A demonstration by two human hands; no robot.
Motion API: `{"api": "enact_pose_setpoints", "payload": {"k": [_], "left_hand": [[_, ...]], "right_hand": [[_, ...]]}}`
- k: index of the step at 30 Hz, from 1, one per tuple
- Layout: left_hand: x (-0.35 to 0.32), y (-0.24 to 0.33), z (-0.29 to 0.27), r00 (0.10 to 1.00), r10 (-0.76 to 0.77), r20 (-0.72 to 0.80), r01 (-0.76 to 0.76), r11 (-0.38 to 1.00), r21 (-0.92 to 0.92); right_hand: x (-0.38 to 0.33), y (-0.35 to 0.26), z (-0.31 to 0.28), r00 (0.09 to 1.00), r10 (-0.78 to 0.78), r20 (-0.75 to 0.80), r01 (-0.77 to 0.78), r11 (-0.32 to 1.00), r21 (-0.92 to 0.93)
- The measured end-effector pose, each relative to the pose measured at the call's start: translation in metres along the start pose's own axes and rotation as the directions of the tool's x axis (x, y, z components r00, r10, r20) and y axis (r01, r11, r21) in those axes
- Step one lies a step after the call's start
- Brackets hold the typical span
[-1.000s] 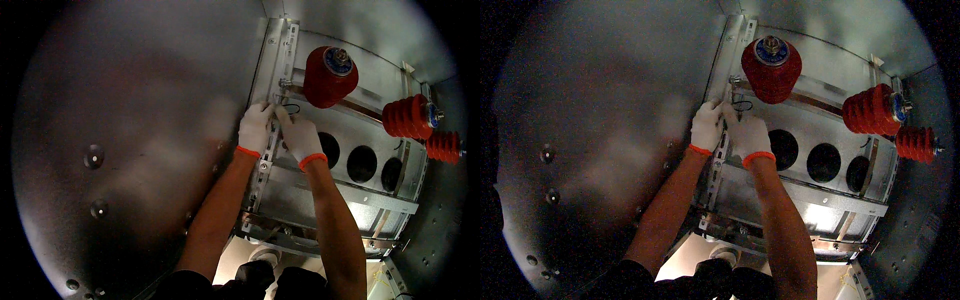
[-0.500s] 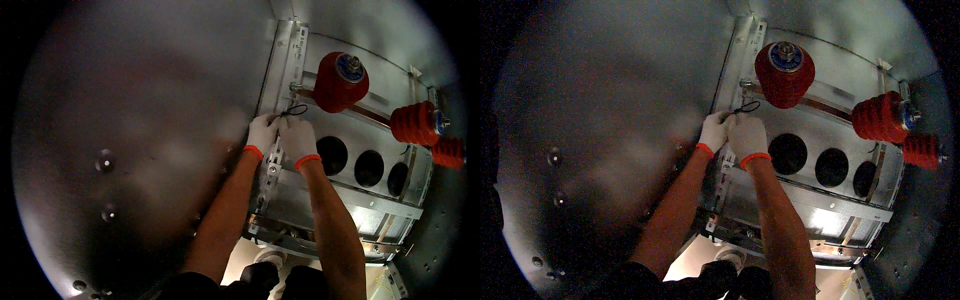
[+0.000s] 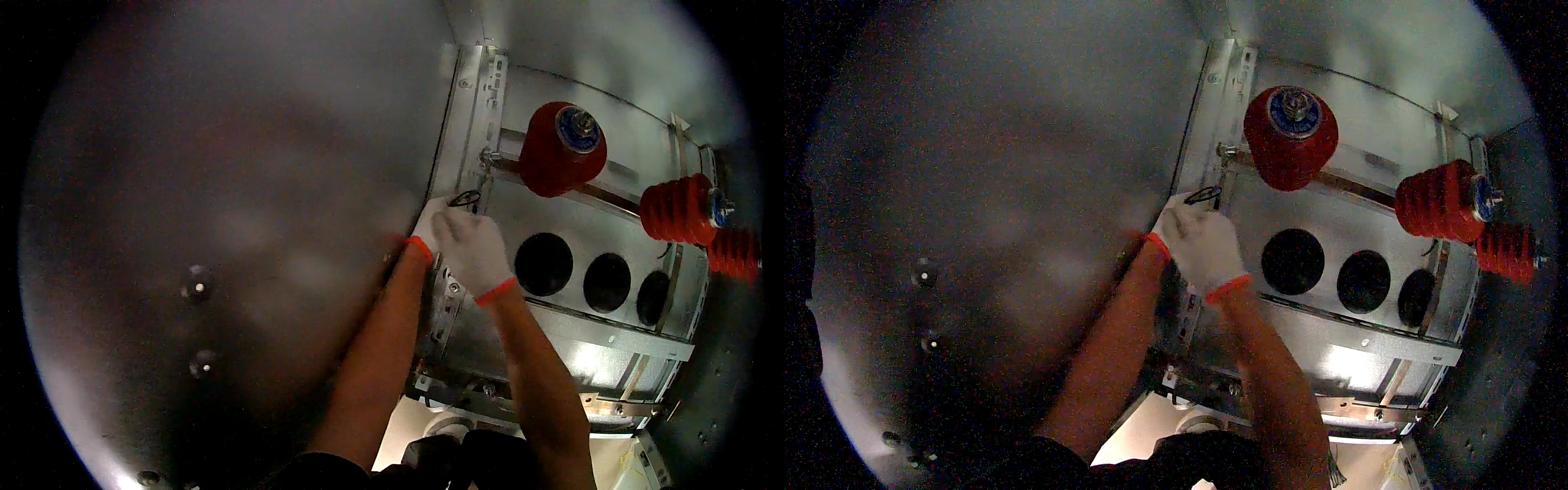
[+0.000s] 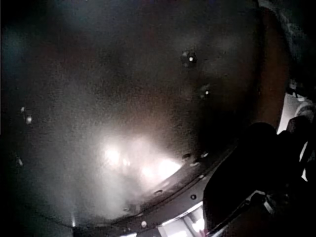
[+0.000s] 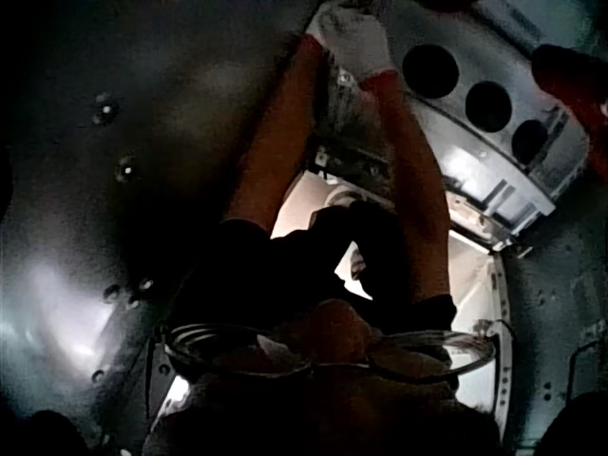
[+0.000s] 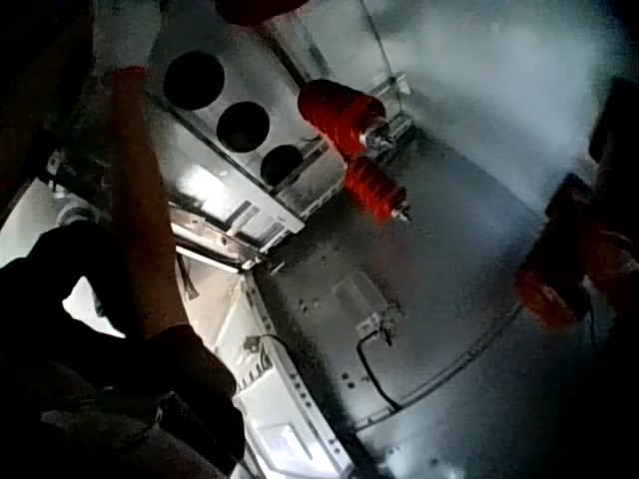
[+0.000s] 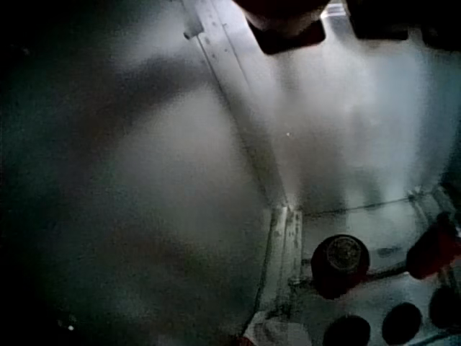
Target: The person walks through a factory floor, retrieves zip ties from a plastic bag, and secures wires inside an electrical cabinet using the zip ties. The person handles the zip ties and wires by hand while working inside the cabinet.
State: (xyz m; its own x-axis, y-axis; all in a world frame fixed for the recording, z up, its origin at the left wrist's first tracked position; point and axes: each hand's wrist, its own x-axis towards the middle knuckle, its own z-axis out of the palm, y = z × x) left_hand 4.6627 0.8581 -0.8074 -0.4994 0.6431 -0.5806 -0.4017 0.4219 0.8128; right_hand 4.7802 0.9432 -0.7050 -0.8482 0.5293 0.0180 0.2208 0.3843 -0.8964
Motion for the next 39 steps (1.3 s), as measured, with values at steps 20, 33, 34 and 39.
{"api": "enact_pose_setpoints", "payload": {"k": [20, 33, 34, 39], "left_hand": [[0.008, 0.076, 0.058, 0.810, 0.357, -0.466, 0.118, 0.679, 0.725], [-0.026, 0.043, 0.079, 0.625, 0.718, -0.308, -0.354, 0.612, 0.707], [-0.031, 0.045, 0.081, 0.640, 0.712, -0.289, -0.377, 0.618, 0.690], [-0.031, 0.045, 0.086, 0.671, 0.682, -0.291, -0.478, 0.698, 0.533]], "right_hand": [[-0.004, 0.041, -0.071, 0.965, -0.242, 0.102, 0.261, 0.831, -0.491], [0.002, 0.035, -0.079, 0.975, 0.197, 0.104, -0.183, 0.974, -0.133], [0.002, 0.029, -0.080, 0.963, 0.247, 0.105, -0.240, 0.968, -0.075], [-0.001, 0.055, -0.069, 0.994, -0.009, 0.109, 0.049, 0.928, -0.370]]}}
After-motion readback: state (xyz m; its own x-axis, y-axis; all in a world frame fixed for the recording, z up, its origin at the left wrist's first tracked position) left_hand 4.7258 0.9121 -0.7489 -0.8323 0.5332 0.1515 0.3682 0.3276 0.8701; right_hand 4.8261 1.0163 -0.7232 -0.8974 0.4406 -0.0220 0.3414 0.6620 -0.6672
